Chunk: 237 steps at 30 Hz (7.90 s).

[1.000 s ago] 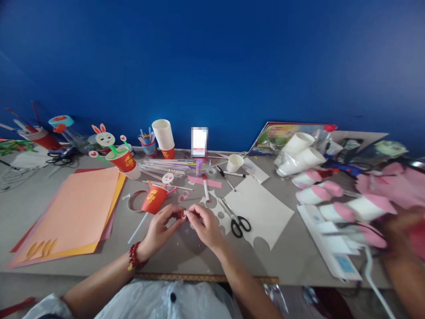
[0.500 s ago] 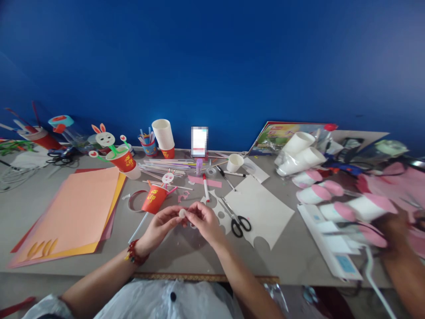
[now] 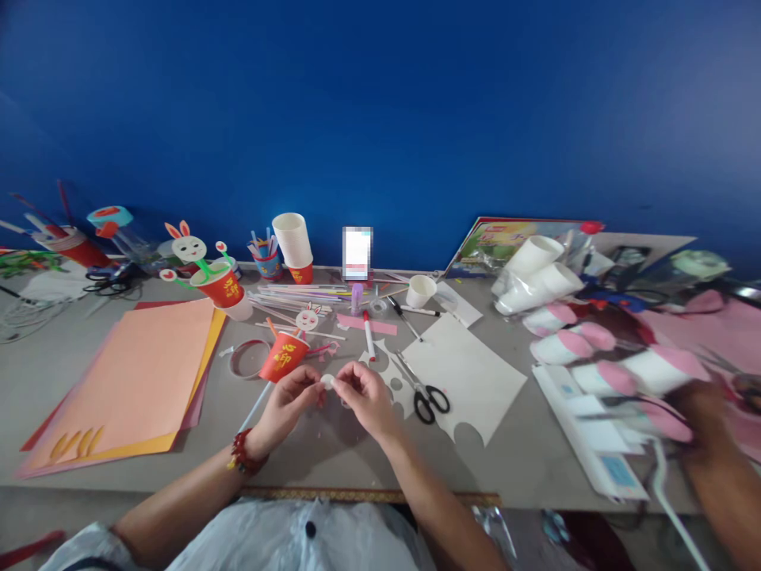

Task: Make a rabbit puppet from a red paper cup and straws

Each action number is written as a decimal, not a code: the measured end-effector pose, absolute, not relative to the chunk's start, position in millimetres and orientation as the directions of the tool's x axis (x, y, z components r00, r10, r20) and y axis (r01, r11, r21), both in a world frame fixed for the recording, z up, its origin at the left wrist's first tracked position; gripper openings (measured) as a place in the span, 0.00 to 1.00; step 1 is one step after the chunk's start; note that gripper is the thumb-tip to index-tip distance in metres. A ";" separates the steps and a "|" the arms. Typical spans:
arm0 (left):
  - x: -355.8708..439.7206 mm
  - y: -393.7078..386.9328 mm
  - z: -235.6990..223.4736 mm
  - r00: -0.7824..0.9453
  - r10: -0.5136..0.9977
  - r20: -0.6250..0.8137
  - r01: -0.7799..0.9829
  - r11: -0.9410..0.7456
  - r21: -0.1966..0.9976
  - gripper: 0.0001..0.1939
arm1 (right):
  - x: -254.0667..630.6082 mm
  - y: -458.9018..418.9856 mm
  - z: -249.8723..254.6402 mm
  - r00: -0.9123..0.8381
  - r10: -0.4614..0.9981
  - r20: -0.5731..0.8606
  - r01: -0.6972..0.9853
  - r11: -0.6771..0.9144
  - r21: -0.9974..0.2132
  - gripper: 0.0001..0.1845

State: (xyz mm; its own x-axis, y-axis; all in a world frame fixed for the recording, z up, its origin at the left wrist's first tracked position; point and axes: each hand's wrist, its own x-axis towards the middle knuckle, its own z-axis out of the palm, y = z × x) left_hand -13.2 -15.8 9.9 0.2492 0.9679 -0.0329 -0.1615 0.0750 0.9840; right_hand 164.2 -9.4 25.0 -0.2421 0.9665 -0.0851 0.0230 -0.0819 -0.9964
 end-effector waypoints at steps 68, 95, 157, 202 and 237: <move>-16.1 -20.6 11.2 0.253 0.943 0.216 0.382 -0.303 0.873 0.05 | 159.9 -16.5 24.6 -0.291 0.857 0.426 0.592 0.511 -0.623 0.03; -14.2 -20.5 15.1 0.217 0.956 0.197 0.314 -0.260 0.913 0.06 | 160.6 -17.3 27.9 -0.300 0.846 0.440 0.576 0.529 -0.623 0.07; -10.7 -18.0 16.2 0.173 0.984 0.042 -0.074 -0.029 0.997 0.11 | 150.0 -22.0 19.5 -0.114 0.958 -0.262 -0.310 -0.285 -0.907 0.13; -62.6 24.8 17.2 0.015 0.983 0.183 0.119 -0.184 0.976 0.52 | 182.9 5.6 46.9 -0.096 0.983 -0.157 -0.185 -0.172 -0.968 0.13; -12.1 5.7 1.1 -0.001 0.999 0.032 -0.174 -0.032 0.984 0.13 | 138.3 32.0 42.0 -0.152 0.977 -0.147 -0.287 -0.186 -0.940 0.12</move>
State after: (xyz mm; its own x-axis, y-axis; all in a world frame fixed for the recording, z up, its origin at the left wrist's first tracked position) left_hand -12.1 5.7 1.1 -0.0013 0.9995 0.0321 -0.1739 -0.0318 0.9842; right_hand 138.3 32.0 42.0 -0.1520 0.9774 -0.1469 -0.2865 -0.1858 -0.9399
